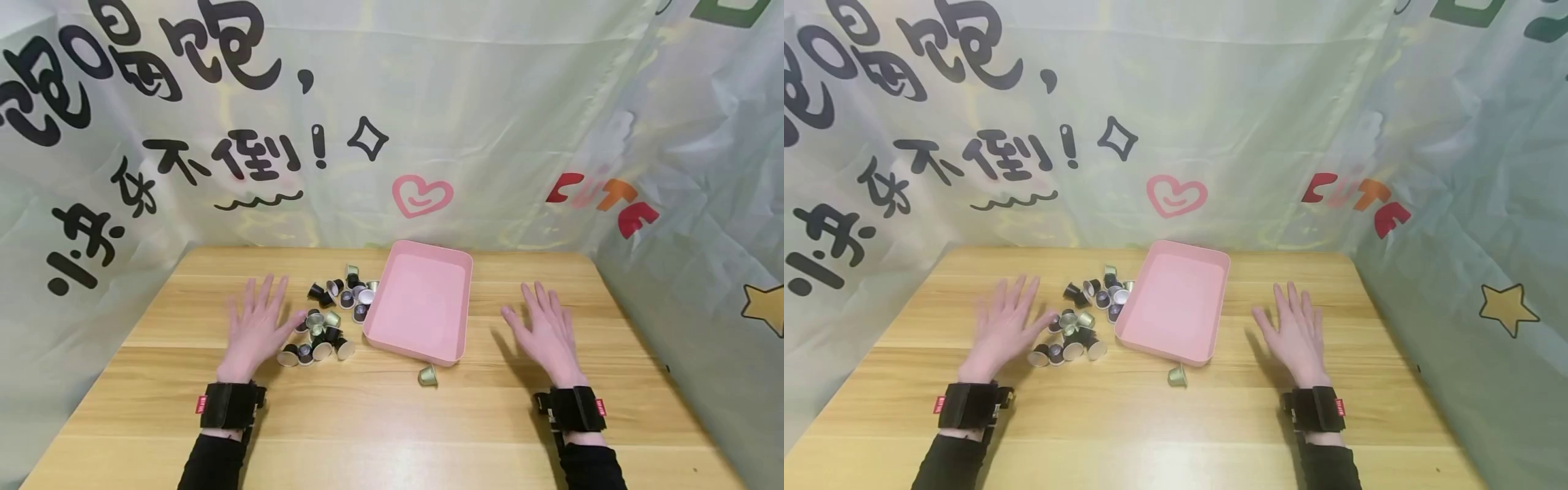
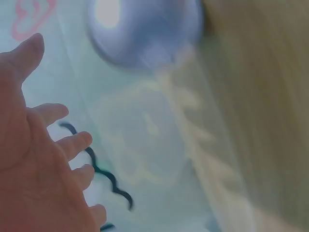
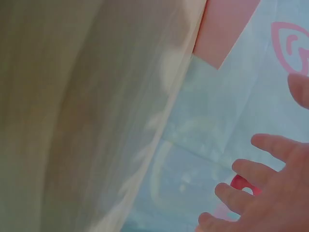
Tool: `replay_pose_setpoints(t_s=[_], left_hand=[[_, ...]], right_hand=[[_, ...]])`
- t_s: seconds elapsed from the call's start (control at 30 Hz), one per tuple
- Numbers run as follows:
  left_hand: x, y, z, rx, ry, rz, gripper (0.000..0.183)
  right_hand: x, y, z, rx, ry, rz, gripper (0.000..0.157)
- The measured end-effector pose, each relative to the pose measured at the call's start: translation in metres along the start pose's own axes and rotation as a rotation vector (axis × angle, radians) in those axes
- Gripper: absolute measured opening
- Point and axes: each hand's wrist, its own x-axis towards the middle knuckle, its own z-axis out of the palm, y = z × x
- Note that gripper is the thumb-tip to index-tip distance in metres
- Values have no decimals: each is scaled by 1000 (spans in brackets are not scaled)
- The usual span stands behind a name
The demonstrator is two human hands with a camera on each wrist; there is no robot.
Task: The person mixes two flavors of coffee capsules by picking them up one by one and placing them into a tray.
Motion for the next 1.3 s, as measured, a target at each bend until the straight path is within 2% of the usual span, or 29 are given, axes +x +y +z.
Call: replay_pose_setpoints(t_s=[0.13, 0.33, 0.47, 0.63, 0.77, 0.9, 1.1, 1.17, 1.3], left_hand=[[1, 22, 5, 3, 29, 74, 83], [-6, 60, 11, 9, 92, 222, 81], [-13, 83, 15, -6, 153, 353, 76], [-24, 108, 27, -13, 196, 557, 66], [-35, 126, 39, 0, 170, 698, 59], [-43, 140, 48, 54, 120, 797, 56], [-49, 155, 55, 188, 31, 855, 54], [-50, 159, 56, 224, 29, 853, 52], [-51, 165, 63, 317, 67, 852, 47]], right_hand=[[1, -1, 0, 89, 29, -22, 76], [3, -6, 2, 222, 27, -28, 74], [6, -11, 3, 296, 42, -28, 70], [6, -17, 7, 384, 70, -32, 63], [5, -20, 10, 445, 101, -40, 58], [6, -22, 12, 476, 98, -41, 57], [7, -23, 13, 487, 92, -36, 56], [8, -23, 13, 491, 92, -36, 57], [8, -24, 13, 494, 94, -40, 56]])
